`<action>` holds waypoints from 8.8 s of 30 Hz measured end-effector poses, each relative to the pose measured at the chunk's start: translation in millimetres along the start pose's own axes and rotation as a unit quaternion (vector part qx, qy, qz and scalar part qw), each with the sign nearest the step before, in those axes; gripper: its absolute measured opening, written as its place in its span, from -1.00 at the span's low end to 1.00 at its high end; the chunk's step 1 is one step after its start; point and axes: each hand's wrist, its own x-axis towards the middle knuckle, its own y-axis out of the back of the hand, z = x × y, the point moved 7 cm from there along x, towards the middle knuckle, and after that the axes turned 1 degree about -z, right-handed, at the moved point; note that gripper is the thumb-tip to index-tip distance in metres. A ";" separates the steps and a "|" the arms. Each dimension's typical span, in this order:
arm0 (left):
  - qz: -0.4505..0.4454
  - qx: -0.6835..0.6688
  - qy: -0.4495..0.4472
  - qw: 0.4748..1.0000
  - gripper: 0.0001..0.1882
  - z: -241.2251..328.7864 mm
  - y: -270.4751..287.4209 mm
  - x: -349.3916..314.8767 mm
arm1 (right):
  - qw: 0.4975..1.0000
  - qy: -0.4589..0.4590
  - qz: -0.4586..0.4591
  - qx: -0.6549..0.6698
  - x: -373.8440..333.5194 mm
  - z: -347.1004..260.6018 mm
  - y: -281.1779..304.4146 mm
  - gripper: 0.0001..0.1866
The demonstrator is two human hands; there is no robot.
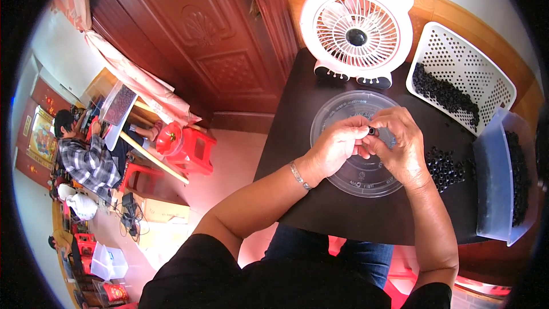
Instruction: The person assembles small components by inserting metal pins into black rings by hand, placing each assembled piece on the table.
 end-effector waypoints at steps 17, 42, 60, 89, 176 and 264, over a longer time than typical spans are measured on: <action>0.011 0.131 -0.043 0.990 -0.83 2.6 -3.8 0.0 | 1.000 0.018 0.004 -0.016 -1.5 2.3 2.5 -0.61; 0.007 0.178 -0.068 0.982 -0.88 15.0 -8.0 -1.8 | 0.999 0.031 0.025 0.006 0.7 -9.9 2.4 -0.56; -0.054 0.093 -0.060 0.992 -0.83 15.8 -13.5 -2.6 | 0.998 0.021 0.044 0.040 -1.5 -6.3 4.7 -0.53; -0.064 0.031 -0.029 0.997 -0.82 16.7 -5.2 1.8 | 0.998 0.026 0.022 0.047 1.4 -3.9 6.8 -0.74; 0.052 0.165 0.005 0.985 -0.77 2.4 4.6 -3.2 | 0.999 -0.011 -0.042 0.004 -4.6 9.6 7.4 -0.82; -0.046 0.108 -0.021 0.993 -0.80 2.5 -8.4 -0.5 | 0.877 -0.284 -0.115 0.370 -13.3 54.4 -14.4 -0.84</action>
